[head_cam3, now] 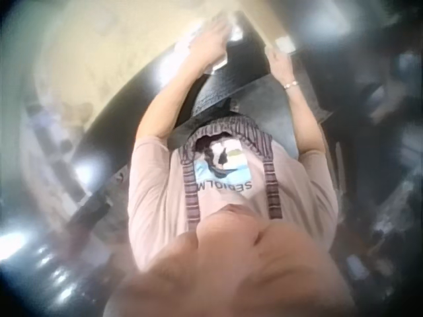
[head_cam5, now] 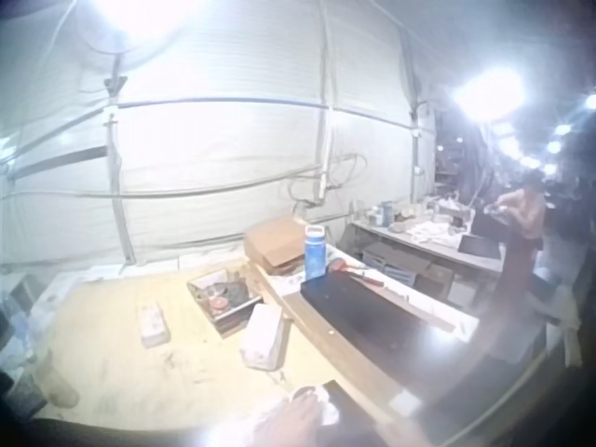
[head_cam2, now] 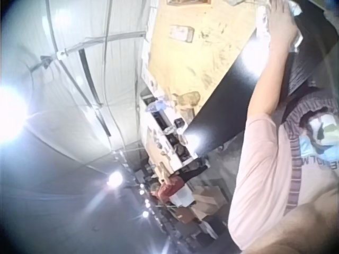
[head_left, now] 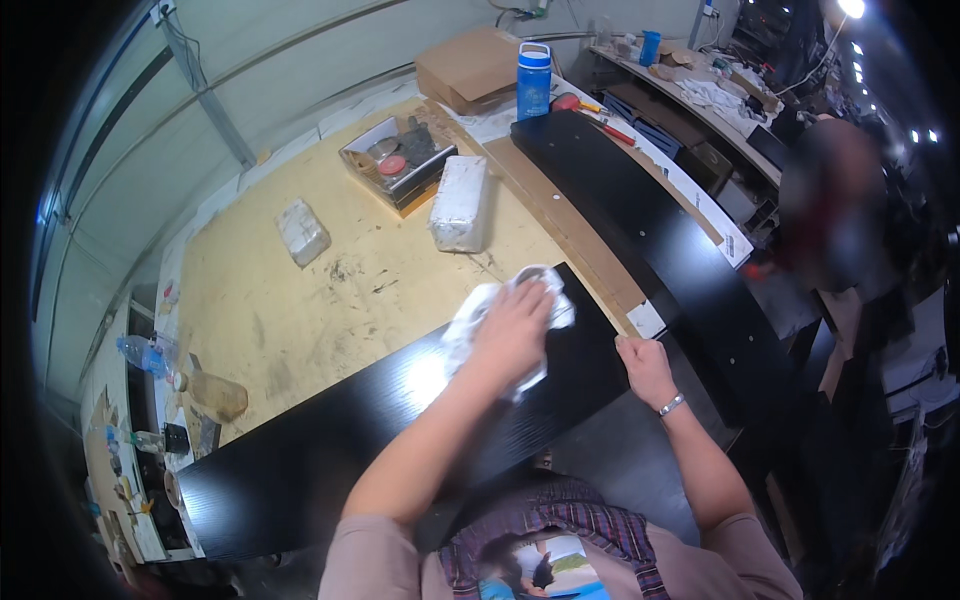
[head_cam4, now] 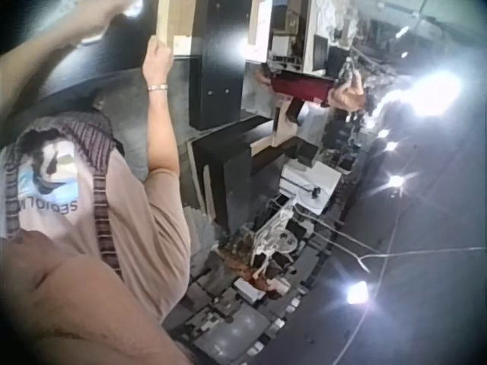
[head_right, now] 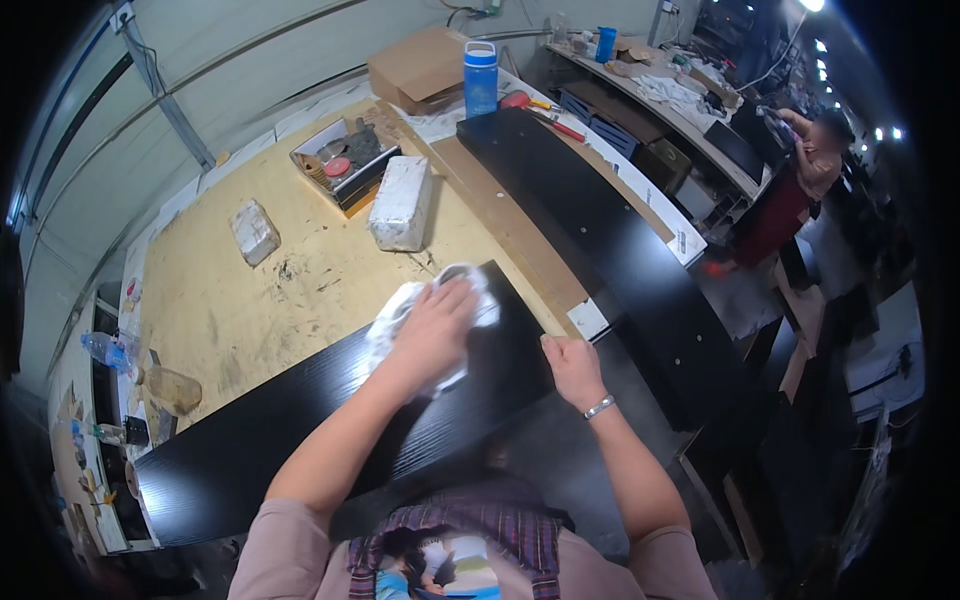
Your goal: The person wipes a long black wooden board with a white cloth, then uses a small sanding block to smooth the surface. The person repeats wiping and sanding across the board's length, occasionally flipping the board to work on different areas.
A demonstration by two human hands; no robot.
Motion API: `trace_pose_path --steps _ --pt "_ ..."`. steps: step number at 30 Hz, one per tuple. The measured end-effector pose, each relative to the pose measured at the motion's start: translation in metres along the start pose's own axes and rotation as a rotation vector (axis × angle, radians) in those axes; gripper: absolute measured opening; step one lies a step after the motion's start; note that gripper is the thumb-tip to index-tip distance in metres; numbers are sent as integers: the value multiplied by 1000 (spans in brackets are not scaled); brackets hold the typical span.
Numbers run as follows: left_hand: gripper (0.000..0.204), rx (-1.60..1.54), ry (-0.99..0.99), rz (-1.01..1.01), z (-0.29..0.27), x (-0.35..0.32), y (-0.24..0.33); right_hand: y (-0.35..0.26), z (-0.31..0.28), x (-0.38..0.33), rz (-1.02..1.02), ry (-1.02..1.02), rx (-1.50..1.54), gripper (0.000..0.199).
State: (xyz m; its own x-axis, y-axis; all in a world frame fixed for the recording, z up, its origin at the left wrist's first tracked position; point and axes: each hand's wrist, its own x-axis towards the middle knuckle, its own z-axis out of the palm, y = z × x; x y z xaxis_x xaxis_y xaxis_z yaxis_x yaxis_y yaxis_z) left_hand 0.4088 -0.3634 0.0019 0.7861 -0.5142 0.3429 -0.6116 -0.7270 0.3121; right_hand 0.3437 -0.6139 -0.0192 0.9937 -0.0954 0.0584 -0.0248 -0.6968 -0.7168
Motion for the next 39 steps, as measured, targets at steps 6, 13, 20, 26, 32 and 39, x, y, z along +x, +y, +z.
trace_pose_path --steps 6,13,20,26,32,39 --pt "44 165 109 -462 -86 -167 -64 -28 -3 14 -317 267 -217 23" --pt "41 273 211 -607 -101 -207 -72 -107 42 90 -214 -31 44 24" --pt "42 285 242 -583 -105 -209 -68 -96 65 135 -174 -287 -28 20" --pt "42 273 242 -591 -106 -208 -67 -97 62 136 -139 -311 47 17" --pt "41 271 237 -598 -105 -206 -69 -99 58 138 -86 -323 47 20" --pt "41 275 242 -594 -105 -207 -68 -95 61 141 -31 -365 113 17"
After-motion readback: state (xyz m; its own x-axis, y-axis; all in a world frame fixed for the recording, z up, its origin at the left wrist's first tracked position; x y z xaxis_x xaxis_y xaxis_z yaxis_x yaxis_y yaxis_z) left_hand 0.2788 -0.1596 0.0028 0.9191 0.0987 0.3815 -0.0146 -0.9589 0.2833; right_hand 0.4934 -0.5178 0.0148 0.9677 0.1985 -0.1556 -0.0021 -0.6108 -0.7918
